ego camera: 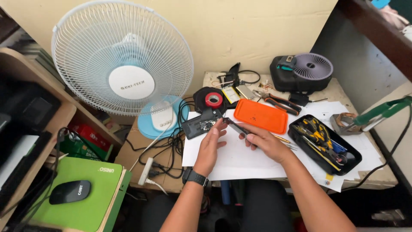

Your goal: Installing a motherboard into a smartphone chassis at a repair bench

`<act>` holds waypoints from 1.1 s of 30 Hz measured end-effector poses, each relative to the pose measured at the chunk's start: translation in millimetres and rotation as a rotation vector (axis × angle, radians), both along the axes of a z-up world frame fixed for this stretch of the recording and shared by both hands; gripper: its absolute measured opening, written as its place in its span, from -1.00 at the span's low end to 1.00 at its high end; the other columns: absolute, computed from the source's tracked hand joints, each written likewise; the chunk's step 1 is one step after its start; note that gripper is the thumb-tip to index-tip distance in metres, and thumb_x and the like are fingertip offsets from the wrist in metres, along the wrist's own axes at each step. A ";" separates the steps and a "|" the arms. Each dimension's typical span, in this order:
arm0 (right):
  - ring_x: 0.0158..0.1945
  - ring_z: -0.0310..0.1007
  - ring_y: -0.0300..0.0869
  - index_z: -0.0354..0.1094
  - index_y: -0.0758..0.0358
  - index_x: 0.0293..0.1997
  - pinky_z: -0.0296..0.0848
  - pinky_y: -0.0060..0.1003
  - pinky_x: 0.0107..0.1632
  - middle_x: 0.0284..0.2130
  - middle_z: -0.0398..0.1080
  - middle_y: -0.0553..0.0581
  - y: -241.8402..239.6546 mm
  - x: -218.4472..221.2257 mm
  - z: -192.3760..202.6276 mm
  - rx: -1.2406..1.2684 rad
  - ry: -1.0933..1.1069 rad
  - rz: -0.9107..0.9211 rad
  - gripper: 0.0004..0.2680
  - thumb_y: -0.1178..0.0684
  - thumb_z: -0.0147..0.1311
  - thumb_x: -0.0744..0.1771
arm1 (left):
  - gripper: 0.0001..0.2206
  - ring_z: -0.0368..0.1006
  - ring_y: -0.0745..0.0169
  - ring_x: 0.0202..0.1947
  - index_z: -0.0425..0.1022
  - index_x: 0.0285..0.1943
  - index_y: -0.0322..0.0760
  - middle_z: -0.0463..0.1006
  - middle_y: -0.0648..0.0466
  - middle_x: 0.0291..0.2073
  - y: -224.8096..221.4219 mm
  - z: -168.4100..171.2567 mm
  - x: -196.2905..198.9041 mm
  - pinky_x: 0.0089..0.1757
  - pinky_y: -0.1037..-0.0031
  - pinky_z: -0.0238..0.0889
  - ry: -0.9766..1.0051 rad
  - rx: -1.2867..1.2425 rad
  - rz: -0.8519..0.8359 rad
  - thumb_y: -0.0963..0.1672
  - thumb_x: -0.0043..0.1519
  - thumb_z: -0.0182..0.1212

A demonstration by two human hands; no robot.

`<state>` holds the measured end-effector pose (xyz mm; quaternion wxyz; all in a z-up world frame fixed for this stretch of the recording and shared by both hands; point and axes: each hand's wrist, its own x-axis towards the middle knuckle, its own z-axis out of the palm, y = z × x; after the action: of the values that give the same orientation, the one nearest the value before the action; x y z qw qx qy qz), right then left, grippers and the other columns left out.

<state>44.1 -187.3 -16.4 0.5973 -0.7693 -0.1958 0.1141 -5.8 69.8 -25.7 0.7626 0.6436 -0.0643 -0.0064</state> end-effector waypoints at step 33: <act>-0.15 0.75 0.15 0.62 0.36 0.14 0.79 0.14 0.02 -0.26 0.67 0.46 -14.9 -7.1 -31.1 0.543 0.151 -0.104 -0.62 -0.20 0.03 0.46 | -0.89 0.67 0.17 -0.07 0.84 -0.05 -0.01 0.78 0.17 -0.27 -21.9 -20.6 -9.0 0.00 0.38 0.59 -0.459 0.756 0.022 -0.11 0.30 0.48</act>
<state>37.0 -202.2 -47.5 0.7995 -0.5795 -0.1342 0.0836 -14.8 47.8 -46.2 0.4394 0.8628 -0.2183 0.1215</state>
